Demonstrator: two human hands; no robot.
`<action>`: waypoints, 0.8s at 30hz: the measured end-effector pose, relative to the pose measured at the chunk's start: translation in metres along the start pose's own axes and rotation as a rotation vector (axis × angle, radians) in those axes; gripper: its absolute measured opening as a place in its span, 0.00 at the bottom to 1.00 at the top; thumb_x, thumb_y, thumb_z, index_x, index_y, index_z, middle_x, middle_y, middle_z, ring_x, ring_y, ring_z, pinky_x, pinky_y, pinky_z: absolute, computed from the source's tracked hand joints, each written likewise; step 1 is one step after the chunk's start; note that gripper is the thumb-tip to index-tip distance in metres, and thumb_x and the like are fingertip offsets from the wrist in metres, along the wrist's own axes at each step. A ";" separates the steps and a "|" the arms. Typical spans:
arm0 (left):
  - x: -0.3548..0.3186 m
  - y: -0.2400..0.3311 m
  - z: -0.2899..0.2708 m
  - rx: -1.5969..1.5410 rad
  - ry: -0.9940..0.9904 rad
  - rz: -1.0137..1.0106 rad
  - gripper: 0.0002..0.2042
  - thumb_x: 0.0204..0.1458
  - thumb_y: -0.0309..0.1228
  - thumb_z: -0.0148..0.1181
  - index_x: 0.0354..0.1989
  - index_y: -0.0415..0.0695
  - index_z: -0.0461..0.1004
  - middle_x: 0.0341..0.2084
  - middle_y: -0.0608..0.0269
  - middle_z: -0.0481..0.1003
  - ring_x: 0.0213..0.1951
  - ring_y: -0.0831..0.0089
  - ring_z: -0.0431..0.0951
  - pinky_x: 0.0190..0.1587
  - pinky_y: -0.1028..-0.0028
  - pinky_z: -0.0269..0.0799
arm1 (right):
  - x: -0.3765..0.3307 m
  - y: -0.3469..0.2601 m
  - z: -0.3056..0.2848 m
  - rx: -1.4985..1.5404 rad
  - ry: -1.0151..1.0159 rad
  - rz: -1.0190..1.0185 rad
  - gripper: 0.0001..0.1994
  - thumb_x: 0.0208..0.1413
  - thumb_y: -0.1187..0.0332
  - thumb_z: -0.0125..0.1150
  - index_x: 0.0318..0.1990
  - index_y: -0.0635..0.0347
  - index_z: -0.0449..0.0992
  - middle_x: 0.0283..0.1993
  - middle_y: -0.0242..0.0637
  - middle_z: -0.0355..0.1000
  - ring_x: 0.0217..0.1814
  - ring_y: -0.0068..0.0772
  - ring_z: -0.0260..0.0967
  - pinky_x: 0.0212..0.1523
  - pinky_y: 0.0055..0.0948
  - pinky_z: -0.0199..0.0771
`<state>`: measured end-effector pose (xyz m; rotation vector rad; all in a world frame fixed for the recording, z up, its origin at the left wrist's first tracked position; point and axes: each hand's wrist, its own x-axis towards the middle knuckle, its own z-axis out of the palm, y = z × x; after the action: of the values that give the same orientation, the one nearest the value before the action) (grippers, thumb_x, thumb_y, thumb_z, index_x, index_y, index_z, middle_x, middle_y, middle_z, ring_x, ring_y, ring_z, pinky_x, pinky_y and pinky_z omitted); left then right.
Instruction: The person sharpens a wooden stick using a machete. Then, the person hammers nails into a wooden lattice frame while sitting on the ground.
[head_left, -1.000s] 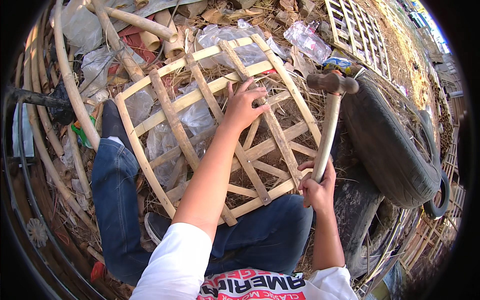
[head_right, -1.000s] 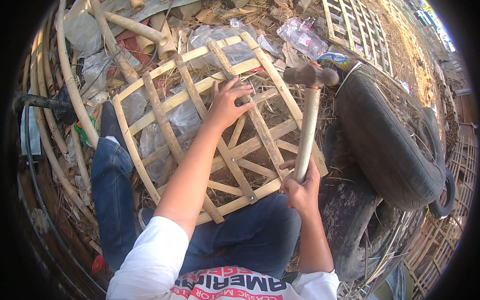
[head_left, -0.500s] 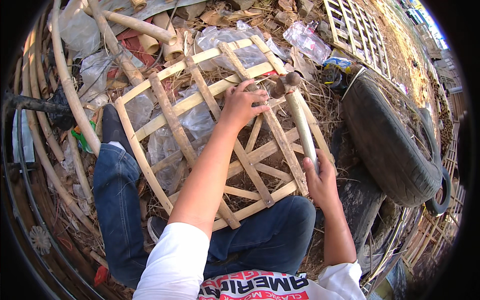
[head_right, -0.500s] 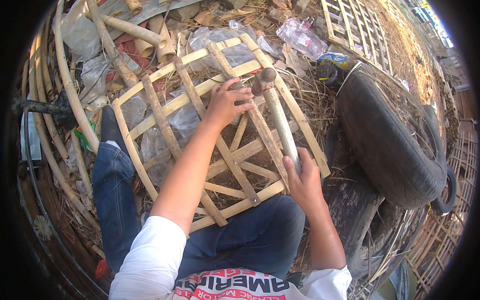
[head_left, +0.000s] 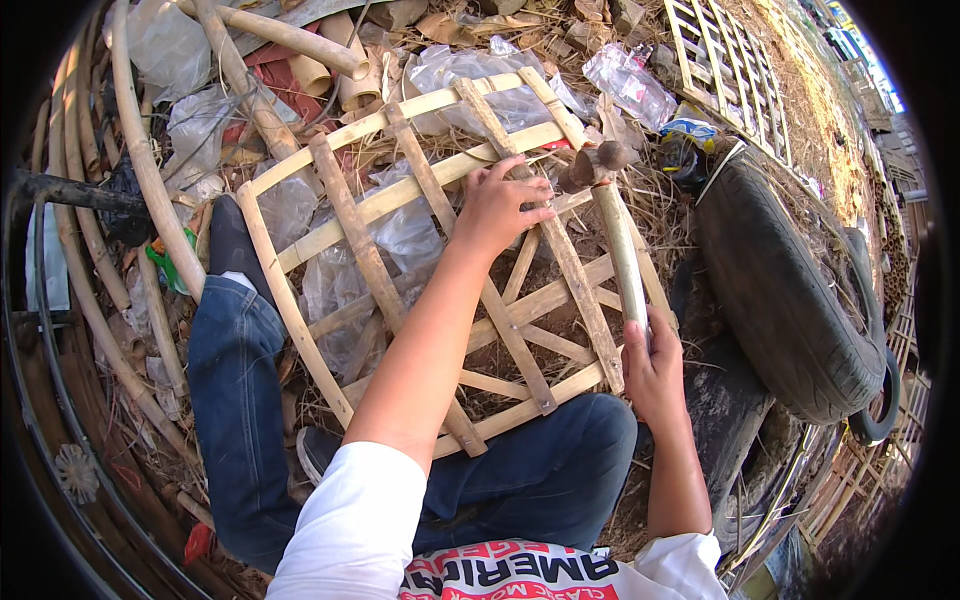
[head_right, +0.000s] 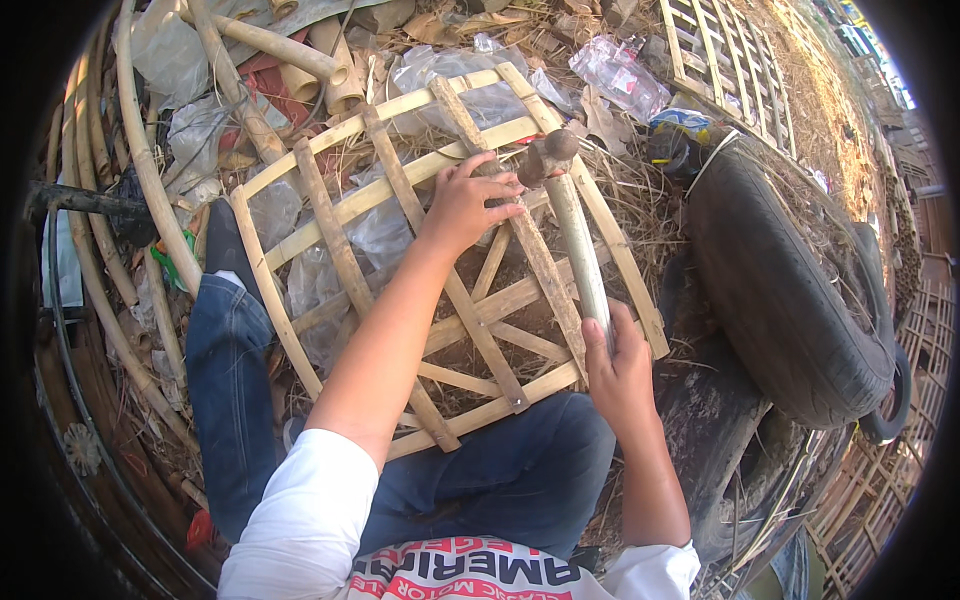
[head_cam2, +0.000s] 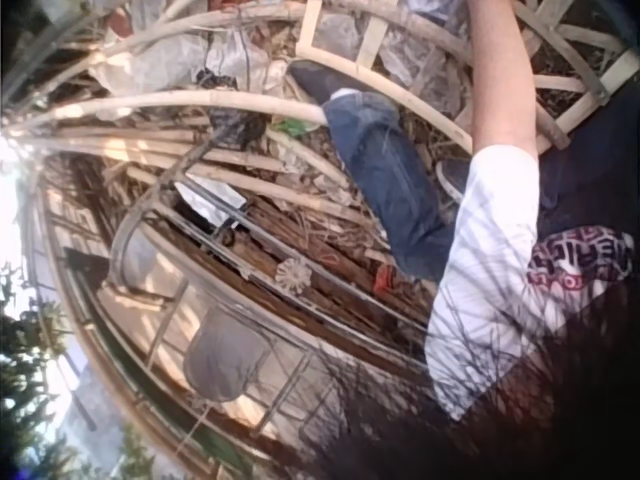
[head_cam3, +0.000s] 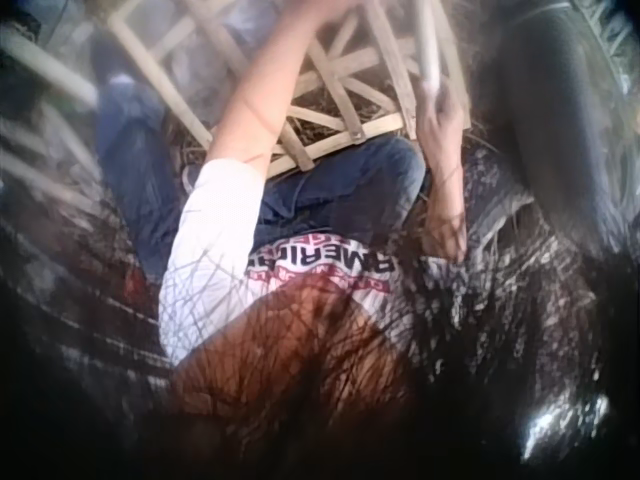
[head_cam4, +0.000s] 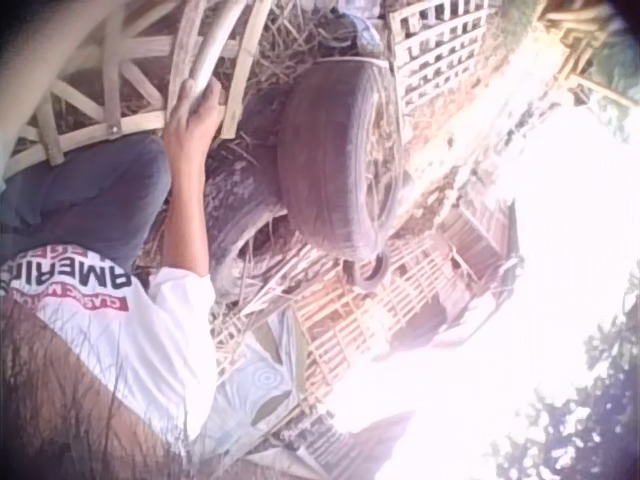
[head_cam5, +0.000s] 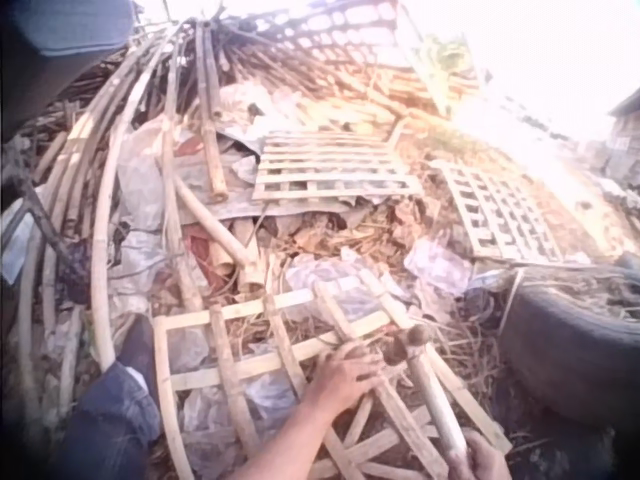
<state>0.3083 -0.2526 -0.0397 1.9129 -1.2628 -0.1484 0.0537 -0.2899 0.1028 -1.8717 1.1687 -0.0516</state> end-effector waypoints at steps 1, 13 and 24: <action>0.000 -0.002 0.000 0.020 -0.005 -0.010 0.15 0.45 0.47 0.67 0.35 0.51 0.83 0.47 0.73 0.79 0.63 0.69 0.62 0.60 0.55 0.53 | 0.001 0.000 0.002 -0.058 0.006 -0.053 0.16 0.65 0.62 0.52 0.52 0.65 0.69 0.27 0.47 0.72 0.30 0.36 0.70 0.35 0.35 0.69; -0.002 -0.003 -0.001 0.043 -0.023 -0.056 0.16 0.43 0.49 0.67 0.34 0.53 0.84 0.46 0.74 0.79 0.63 0.69 0.61 0.60 0.55 0.52 | 0.004 -0.012 0.004 -0.228 -0.014 -0.115 0.16 0.64 0.63 0.51 0.54 0.64 0.69 0.35 0.52 0.74 0.37 0.44 0.75 0.41 0.37 0.71; -0.001 -0.002 0.003 0.026 0.025 -0.055 0.16 0.42 0.50 0.67 0.33 0.54 0.84 0.43 0.70 0.80 0.60 0.67 0.63 0.56 0.56 0.53 | 0.004 -0.003 0.007 -0.237 0.026 -0.196 0.14 0.64 0.64 0.52 0.50 0.65 0.69 0.25 0.48 0.73 0.28 0.41 0.75 0.31 0.36 0.70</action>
<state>0.3079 -0.2534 -0.0430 1.9666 -1.2020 -0.1371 0.0616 -0.2877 0.0989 -2.1972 1.0415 -0.0479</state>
